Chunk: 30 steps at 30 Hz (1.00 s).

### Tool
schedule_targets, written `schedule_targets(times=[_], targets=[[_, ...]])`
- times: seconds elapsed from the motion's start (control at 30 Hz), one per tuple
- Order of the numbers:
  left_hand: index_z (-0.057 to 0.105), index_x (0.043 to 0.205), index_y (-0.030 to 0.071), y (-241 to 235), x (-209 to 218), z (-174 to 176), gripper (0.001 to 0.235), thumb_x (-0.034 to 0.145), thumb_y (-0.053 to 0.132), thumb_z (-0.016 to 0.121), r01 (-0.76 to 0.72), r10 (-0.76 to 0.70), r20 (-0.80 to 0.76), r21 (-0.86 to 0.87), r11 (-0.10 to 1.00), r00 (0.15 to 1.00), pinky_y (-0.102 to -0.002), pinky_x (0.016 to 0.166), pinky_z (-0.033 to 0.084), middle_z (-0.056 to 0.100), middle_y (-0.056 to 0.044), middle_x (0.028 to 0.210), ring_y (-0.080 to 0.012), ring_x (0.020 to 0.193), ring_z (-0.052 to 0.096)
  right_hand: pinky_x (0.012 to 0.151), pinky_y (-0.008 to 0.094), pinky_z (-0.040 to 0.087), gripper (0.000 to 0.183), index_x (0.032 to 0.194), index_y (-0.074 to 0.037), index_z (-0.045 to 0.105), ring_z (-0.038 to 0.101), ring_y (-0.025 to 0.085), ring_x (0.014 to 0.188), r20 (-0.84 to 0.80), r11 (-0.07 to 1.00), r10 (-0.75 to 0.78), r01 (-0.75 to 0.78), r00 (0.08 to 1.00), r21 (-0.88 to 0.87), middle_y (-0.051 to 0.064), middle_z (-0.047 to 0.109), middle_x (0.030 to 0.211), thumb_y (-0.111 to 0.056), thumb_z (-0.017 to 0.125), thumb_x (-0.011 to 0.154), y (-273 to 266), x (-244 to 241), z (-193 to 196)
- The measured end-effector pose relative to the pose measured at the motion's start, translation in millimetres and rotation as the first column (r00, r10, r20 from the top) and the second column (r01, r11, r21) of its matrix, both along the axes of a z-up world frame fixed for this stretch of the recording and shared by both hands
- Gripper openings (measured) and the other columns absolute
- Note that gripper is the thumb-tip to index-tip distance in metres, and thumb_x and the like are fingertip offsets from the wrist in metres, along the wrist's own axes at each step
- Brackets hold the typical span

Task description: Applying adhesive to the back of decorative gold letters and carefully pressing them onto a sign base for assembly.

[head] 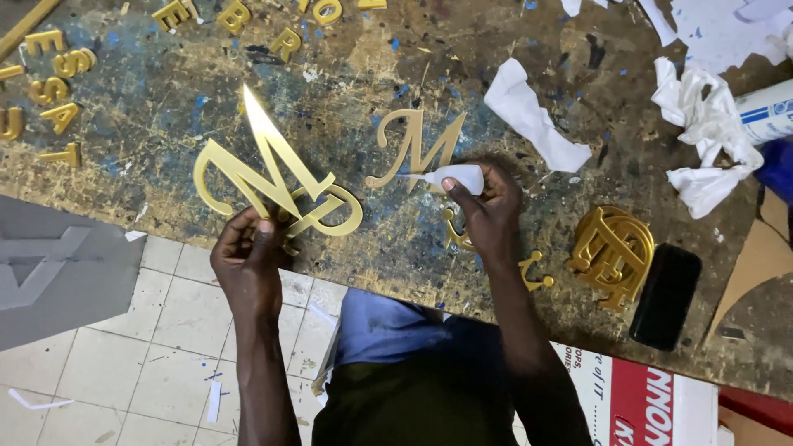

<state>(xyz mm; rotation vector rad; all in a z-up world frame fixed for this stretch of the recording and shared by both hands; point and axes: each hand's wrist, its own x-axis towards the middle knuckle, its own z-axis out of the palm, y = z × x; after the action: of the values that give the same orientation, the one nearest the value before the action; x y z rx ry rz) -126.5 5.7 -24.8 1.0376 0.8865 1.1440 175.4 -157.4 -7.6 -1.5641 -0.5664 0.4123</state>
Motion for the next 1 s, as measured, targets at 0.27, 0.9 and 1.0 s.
schedule_targets(times=[0.27, 0.9, 1.0], targets=[[0.073, 0.134, -0.005, 15.2, 6.9, 0.8, 0.026, 0.110, 0.004, 0.077, 0.028, -0.026, -0.048, 0.044, 0.999, 0.999, -0.040, 0.093, 0.067, 0.078, -0.017, 0.105, -0.0246, 0.101, 0.082, 0.086, 0.037, 0.061, 0.032, 0.116, 0.000, 0.081, 0.073, 0.015, 0.097, 0.011, 1.000, -0.010, 0.010, 1.000, 0.008, 0.013, 0.081, 0.098, -0.019, 0.097, 0.096, 5.0, 4.8, 6.8], [0.077, 0.133, -0.002, 20.9, 31.7, 28.5, 0.028, 0.107, 0.008, 0.083, 0.051, -0.055, -0.129, -0.035, 0.998, 0.990, -0.036, 0.080, 0.070, 0.071, -0.005, 0.095, -0.0080, 0.084, 0.064, 0.089, 0.041, 0.063, 0.028, 0.112, -0.002, 0.080, 0.077, 0.019, 0.099, 0.046, 0.996, -0.067, 0.064, 0.997, 0.061, 0.015, 0.081, 0.097, -0.019, 0.098, 0.098, 15.5, 34.7, -14.8], [0.077, 0.133, -0.001, 23.3, 31.7, 23.7, 0.026, 0.109, 0.008, 0.081, 0.059, -0.061, -0.138, -0.024, 0.998, 0.989, -0.035, 0.082, 0.068, 0.070, -0.005, 0.095, -0.0071, 0.085, 0.062, 0.088, 0.041, 0.063, 0.026, 0.112, -0.001, 0.080, 0.077, 0.019, 0.098, 0.084, 0.996, -0.076, 0.072, 0.994, 0.049, 0.016, 0.081, 0.096, -0.017, 0.096, 0.099, 19.0, 34.0, -4.8]])
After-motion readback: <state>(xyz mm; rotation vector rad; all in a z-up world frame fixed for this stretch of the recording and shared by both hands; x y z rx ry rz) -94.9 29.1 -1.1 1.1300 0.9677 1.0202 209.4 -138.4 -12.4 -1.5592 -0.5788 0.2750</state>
